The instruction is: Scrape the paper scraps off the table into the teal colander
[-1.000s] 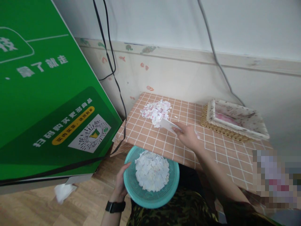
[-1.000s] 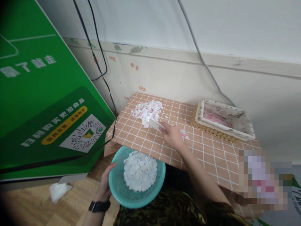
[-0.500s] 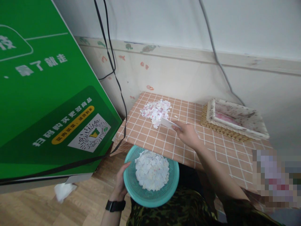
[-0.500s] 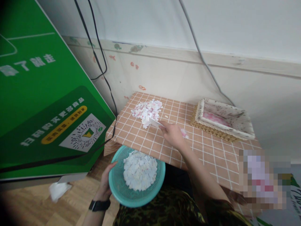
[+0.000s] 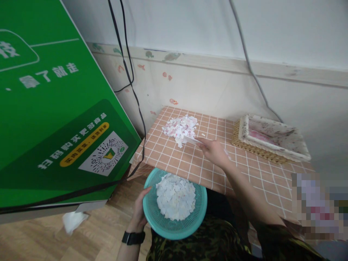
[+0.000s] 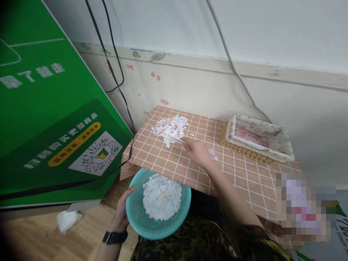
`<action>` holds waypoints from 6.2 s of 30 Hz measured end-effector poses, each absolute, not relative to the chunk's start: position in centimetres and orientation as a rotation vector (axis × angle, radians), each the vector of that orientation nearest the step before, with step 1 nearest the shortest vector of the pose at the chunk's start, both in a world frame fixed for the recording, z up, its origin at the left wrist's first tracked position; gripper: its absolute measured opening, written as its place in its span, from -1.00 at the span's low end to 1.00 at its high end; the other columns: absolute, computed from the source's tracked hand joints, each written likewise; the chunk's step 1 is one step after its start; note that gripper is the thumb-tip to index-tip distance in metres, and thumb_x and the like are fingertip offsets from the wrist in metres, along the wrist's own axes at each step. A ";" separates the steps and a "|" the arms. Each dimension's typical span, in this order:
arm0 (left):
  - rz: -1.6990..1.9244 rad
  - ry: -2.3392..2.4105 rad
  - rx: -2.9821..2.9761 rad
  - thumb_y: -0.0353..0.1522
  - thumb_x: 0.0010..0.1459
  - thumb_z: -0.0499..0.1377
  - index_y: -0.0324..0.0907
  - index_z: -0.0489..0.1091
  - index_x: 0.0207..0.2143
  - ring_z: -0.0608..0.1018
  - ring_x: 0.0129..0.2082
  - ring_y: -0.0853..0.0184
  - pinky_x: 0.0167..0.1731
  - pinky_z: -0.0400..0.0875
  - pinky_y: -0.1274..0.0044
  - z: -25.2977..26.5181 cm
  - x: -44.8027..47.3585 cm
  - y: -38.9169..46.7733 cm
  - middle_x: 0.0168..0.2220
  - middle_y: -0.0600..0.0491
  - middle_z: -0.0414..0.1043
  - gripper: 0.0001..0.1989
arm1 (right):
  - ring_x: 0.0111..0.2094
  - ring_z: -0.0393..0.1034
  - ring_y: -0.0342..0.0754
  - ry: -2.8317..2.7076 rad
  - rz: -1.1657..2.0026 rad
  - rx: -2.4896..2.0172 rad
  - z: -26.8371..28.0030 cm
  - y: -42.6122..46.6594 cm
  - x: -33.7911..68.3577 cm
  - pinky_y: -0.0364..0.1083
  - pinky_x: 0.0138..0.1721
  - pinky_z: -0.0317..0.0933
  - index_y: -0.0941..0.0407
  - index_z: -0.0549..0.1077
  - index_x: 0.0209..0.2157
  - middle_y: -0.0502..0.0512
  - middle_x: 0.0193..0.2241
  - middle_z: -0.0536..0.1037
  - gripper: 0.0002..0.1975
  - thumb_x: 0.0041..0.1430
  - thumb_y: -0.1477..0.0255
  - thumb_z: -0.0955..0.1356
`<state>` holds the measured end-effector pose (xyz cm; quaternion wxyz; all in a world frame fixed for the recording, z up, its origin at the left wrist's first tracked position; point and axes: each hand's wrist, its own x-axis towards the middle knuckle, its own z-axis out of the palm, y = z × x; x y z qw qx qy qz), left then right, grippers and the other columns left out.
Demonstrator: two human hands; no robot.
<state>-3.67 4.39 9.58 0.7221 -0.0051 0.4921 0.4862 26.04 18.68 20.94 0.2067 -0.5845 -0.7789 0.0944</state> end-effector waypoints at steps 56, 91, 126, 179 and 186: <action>1.081 1.089 -0.027 -0.37 -0.08 0.25 -0.28 0.51 -0.39 0.59 -0.42 0.17 -0.29 0.46 0.36 9.7 -3.6 4.5 -0.47 -0.02 0.58 -0.83 | -0.48 0.43 -0.04 -2.222 0.244 -1.588 21.1 17.1 25.5 -0.12 -0.46 0.17 0.03 0.39 0.01 0.06 -0.47 0.58 -0.65 0.25 0.36 0.17; 1.058 1.086 -0.017 -0.36 -0.05 0.23 -0.29 0.52 -0.39 0.59 -0.43 0.15 -0.28 0.45 0.33 9.7 -3.8 4.3 -0.43 -0.08 0.59 -0.82 | -0.33 0.45 -0.06 -2.298 0.391 -1.374 21.3 15.6 26.8 -0.11 -0.30 0.24 0.02 0.39 0.01 0.05 -0.20 0.57 -0.67 0.24 0.44 0.20; 1.087 1.051 -0.005 -0.38 -0.05 0.23 -0.30 0.51 -0.37 0.59 -0.42 0.17 -0.26 0.45 0.35 9.4 -3.7 4.2 -0.42 -0.05 0.59 -0.82 | -0.44 0.43 -0.05 -2.277 0.331 -1.492 20.8 15.1 27.2 -0.09 -0.39 0.22 0.05 0.39 0.00 0.11 -0.35 0.59 -0.67 0.25 0.36 0.19; 1.063 1.047 -0.006 -0.38 -0.01 0.21 -0.32 0.52 -0.37 0.59 -0.44 0.18 -0.30 0.46 0.38 9.7 -3.8 4.3 -0.43 -0.07 0.59 -0.81 | -0.37 0.47 -0.01 -2.093 0.495 -1.453 19.1 15.1 24.5 -0.05 -0.34 0.29 0.07 0.39 0.00 0.10 -0.22 0.57 -0.66 0.25 0.35 0.18; 1.090 1.039 -0.012 -0.39 -0.03 0.22 -0.30 0.52 -0.38 0.58 -0.46 0.22 -0.31 0.46 0.40 9.6 -4.0 4.2 -0.44 -0.04 0.59 -0.84 | -0.32 0.46 -0.05 -2.199 0.577 -1.315 19.8 14.8 23.8 -0.09 -0.30 0.28 0.03 0.37 0.03 0.07 -0.16 0.55 -0.67 0.26 0.40 0.18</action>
